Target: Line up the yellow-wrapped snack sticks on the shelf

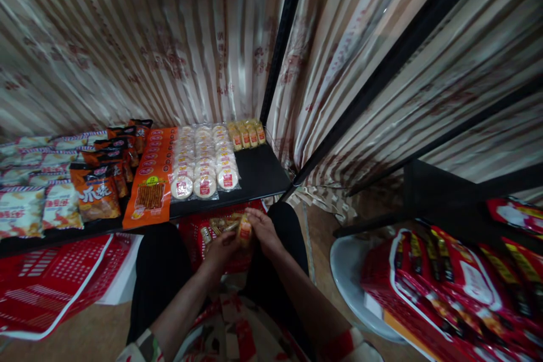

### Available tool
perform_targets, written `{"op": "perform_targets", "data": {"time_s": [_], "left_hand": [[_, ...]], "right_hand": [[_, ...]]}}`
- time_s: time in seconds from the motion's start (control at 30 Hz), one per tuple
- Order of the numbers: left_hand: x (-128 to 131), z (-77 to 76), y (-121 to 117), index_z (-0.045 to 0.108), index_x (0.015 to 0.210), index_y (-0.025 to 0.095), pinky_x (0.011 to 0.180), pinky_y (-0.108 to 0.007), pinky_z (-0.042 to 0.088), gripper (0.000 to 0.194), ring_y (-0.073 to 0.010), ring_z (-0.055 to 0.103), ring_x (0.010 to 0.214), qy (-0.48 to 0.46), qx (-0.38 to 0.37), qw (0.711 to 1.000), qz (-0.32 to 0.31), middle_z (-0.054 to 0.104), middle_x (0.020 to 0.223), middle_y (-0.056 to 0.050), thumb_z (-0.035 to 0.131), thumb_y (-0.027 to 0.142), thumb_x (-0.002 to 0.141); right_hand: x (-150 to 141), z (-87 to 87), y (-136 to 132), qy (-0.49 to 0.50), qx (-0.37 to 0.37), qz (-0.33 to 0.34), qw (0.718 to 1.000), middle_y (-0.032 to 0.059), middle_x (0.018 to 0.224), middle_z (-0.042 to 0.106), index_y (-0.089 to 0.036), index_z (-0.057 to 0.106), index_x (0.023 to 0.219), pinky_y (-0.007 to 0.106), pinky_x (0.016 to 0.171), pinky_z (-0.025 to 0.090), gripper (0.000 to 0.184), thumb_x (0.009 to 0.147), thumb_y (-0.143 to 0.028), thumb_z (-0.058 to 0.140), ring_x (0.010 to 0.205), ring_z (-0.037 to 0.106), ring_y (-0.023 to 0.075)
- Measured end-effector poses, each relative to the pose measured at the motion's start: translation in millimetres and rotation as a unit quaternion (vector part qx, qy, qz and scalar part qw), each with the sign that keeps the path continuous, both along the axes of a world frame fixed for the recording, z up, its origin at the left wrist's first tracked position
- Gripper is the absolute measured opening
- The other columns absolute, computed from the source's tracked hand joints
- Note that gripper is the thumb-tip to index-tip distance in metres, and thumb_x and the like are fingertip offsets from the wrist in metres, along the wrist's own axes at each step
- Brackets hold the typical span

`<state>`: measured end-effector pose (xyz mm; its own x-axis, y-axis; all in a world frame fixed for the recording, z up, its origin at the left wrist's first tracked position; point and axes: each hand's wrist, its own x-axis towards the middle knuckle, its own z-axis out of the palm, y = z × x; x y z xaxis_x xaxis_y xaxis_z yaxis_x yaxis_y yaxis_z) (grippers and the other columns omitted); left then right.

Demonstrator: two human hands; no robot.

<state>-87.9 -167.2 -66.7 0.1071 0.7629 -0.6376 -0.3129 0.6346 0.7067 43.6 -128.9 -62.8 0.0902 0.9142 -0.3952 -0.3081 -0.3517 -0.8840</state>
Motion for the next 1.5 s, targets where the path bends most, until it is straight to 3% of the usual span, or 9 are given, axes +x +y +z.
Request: {"op": "perform_targets", "data": {"time_s": [0.23,0.4,0.7,0.87,1.0,1.17,1.33,1.5], "left_hand": [[9.6,6.8,-1.6,0.060,0.081,0.013,0.059,-0.026,0.049,0.043,-0.0148,0.063,0.061,-0.018,0.018,1.000,0.014,0.068,0.074,-0.005,0.081,0.029,0.046],[13.6,2.2,0.7,0.058,0.078,0.014,0.056,-0.024,0.046,0.043,-0.0135,0.061,0.056,-0.008,0.035,0.999,0.035,0.067,0.066,-0.002,0.079,0.030,0.044],[21.4,4.9,8.2,0.057,0.076,0.016,0.059,-0.025,0.046,0.037,-0.0132,0.061,0.058,-0.004,0.049,0.998,0.048,0.066,0.064,-0.001,0.077,0.027,0.047],[28.8,14.5,14.9,0.057,0.074,0.016,0.061,-0.024,0.046,0.035,-0.0128,0.060,0.059,0.000,0.071,0.996,0.046,0.066,0.065,-0.002,0.077,0.028,0.047],[37.2,26.2,21.3,0.057,0.074,0.016,0.061,-0.024,0.046,0.030,-0.0123,0.059,0.061,0.000,0.093,0.994,0.052,0.065,0.068,-0.002,0.073,0.029,0.052],[47.9,35.5,33.5,0.055,0.073,0.016,0.062,-0.025,0.047,0.029,-0.0135,0.059,0.067,0.032,0.104,0.992,0.056,0.062,0.070,-0.002,0.072,0.029,0.053],[58.8,43.1,43.5,0.054,0.076,0.016,0.062,-0.024,0.046,0.028,-0.0118,0.057,0.063,0.035,0.134,0.989,0.046,0.058,0.066,0.000,0.067,0.031,0.057],[66.5,47.9,51.9,0.053,0.075,0.016,0.051,-0.021,0.040,0.024,-0.0090,0.052,0.053,0.072,0.136,0.987,0.036,0.054,0.058,0.004,0.062,0.029,0.057]], "right_hand": [[-1.1,6.3,1.6,0.016,0.004,-0.012,1.000,0.0023,0.073,0.068,-0.018,0.060,0.092,0.028,0.061,0.048,0.044,0.057,-0.045,0.069,0.068,0.062,0.0176],[-1.1,9.8,0.5,0.012,0.016,-0.025,0.999,0.0041,0.076,0.068,-0.018,0.064,0.088,0.029,0.062,0.049,0.044,0.057,-0.049,0.068,0.076,0.063,0.0206],[1.5,16.2,-1.7,0.035,0.026,-0.014,0.999,0.0022,0.072,0.067,-0.017,0.065,0.086,0.027,0.061,0.046,0.044,0.057,-0.050,0.068,0.067,0.061,0.0166],[4.3,19.7,-3.8,0.028,0.048,0.001,0.998,0.0028,0.075,0.068,-0.017,0.063,0.090,0.028,0.061,0.047,0.043,0.062,-0.049,0.065,0.066,0.061,0.0170],[8.8,14.9,-2.5,-0.032,0.071,0.006,0.997,0.0039,0.082,0.068,-0.019,0.062,0.096,0.029,0.065,0.048,0.041,0.068,-0.049,0.060,0.071,0.062,0.0180],[16.4,5.6,3.2,-0.167,0.121,-0.038,0.978,0.0050,0.093,0.066,-0.023,0.062,0.100,0.031,0.074,0.050,0.036,0.070,-0.044,0.057,0.079,0.062,0.0193],[24.6,12.2,7.4,-0.307,0.166,-0.064,0.935,0.0086,0.100,0.061,-0.020,0.062,0.103,0.028,0.073,0.051,0.034,0.077,-0.039,0.049,0.080,0.062,0.0169],[31.3,20.5,14.1,-0.370,0.172,-0.056,0.911,0.0090,0.097,0.060,-0.018,0.061,0.105,0.028,0.073,0.051,0.035,0.080,-0.036,0.045,0.077,0.062,0.0160]]}}
